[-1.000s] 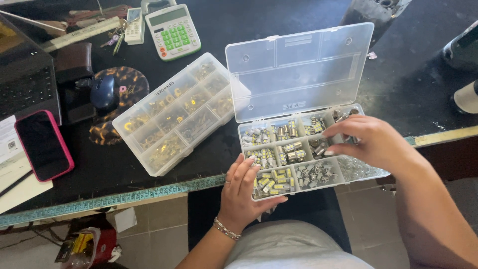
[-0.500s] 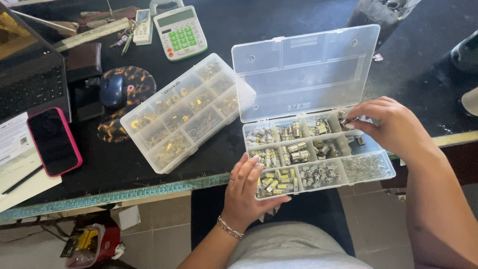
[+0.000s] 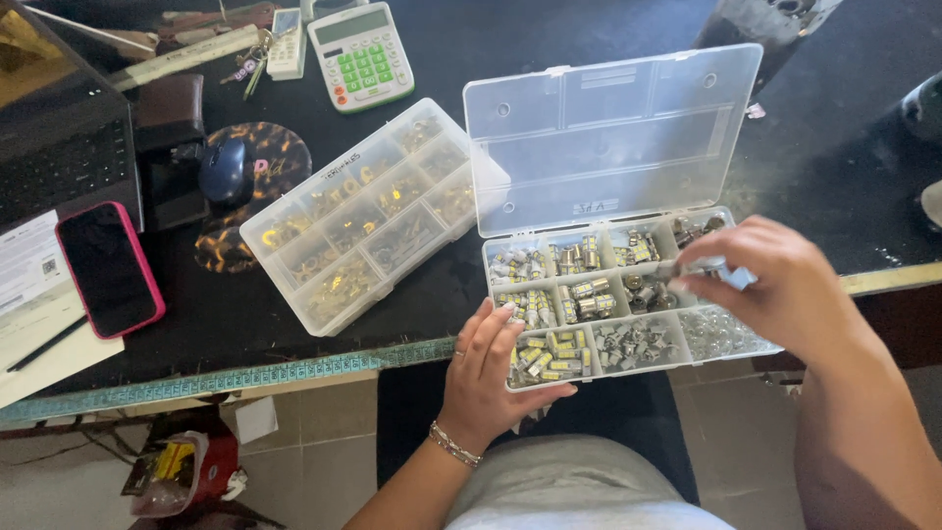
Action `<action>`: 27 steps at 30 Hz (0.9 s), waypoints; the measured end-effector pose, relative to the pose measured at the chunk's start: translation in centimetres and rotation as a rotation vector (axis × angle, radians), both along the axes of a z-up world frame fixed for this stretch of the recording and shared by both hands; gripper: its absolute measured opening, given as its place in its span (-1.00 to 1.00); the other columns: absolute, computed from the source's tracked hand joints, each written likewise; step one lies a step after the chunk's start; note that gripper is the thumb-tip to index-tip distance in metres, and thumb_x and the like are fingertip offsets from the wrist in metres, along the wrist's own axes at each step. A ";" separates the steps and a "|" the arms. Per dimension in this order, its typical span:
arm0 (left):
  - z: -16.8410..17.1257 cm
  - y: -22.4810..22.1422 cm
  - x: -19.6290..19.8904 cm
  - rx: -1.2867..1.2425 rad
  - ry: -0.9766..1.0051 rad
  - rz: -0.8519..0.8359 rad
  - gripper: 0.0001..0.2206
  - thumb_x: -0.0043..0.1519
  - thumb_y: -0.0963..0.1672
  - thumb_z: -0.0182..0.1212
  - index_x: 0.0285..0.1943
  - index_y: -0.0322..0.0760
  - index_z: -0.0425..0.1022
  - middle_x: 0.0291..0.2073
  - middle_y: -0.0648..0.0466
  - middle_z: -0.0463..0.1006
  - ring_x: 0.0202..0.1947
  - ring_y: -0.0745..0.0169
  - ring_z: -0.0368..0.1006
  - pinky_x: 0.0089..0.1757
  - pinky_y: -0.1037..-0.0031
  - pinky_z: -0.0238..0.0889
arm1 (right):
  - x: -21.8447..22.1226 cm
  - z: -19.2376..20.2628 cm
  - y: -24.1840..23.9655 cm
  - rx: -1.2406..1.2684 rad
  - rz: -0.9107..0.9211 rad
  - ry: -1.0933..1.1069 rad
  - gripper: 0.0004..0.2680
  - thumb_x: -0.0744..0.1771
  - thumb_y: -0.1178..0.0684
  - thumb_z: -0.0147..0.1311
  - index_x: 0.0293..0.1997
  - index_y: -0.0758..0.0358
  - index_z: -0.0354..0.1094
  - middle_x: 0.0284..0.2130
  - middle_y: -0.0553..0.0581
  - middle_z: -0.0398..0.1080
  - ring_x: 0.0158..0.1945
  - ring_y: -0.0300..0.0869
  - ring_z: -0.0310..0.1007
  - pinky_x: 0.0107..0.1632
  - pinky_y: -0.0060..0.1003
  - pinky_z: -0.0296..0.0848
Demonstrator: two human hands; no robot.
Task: Sorting small LED bulbs and fuses into a compartmented plastic storage box.
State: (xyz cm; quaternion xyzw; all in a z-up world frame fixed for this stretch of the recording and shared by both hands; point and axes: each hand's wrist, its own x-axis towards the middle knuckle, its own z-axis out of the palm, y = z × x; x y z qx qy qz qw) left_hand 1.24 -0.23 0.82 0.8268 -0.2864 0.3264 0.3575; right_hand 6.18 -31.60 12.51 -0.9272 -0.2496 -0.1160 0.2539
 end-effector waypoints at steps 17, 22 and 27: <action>-0.3 -0.1 -0.1 0.018 0.013 0.025 -0.28 0.06 0.23 0.39 0.14 -0.36 0.39 0.15 -0.12 0.43 0.24 -0.33 0.41 0.24 -0.02 0.36 | 0.4 -1.8 -5.8 -0.161 -0.123 -0.050 -0.79 0.28 0.01 0.28 -0.02 0.13 0.55 -0.09 0.05 0.57 -0.04 -0.07 0.52 0.13 -0.13 0.40; -0.7 -0.1 -0.2 0.018 0.023 0.023 -0.27 0.04 0.22 0.43 0.14 -0.34 0.40 0.14 -0.10 0.43 0.24 -0.30 0.41 0.25 -0.02 0.35 | 2.7 -3.0 -5.4 -0.134 -0.127 -0.074 -0.83 0.35 0.05 0.22 0.04 0.13 0.52 -0.12 0.10 0.54 -0.07 0.01 0.48 0.13 -0.11 0.34; -0.2 -0.1 -0.2 0.023 0.028 0.013 -0.29 0.05 0.21 0.42 0.15 -0.34 0.40 0.15 -0.11 0.42 0.24 -0.21 0.40 0.27 -0.06 0.32 | 5.0 -4.4 -3.8 -0.235 -0.076 -0.121 -0.81 0.30 0.03 0.28 0.00 0.08 0.58 -0.12 0.10 0.58 -0.10 0.03 0.54 0.05 -0.04 0.46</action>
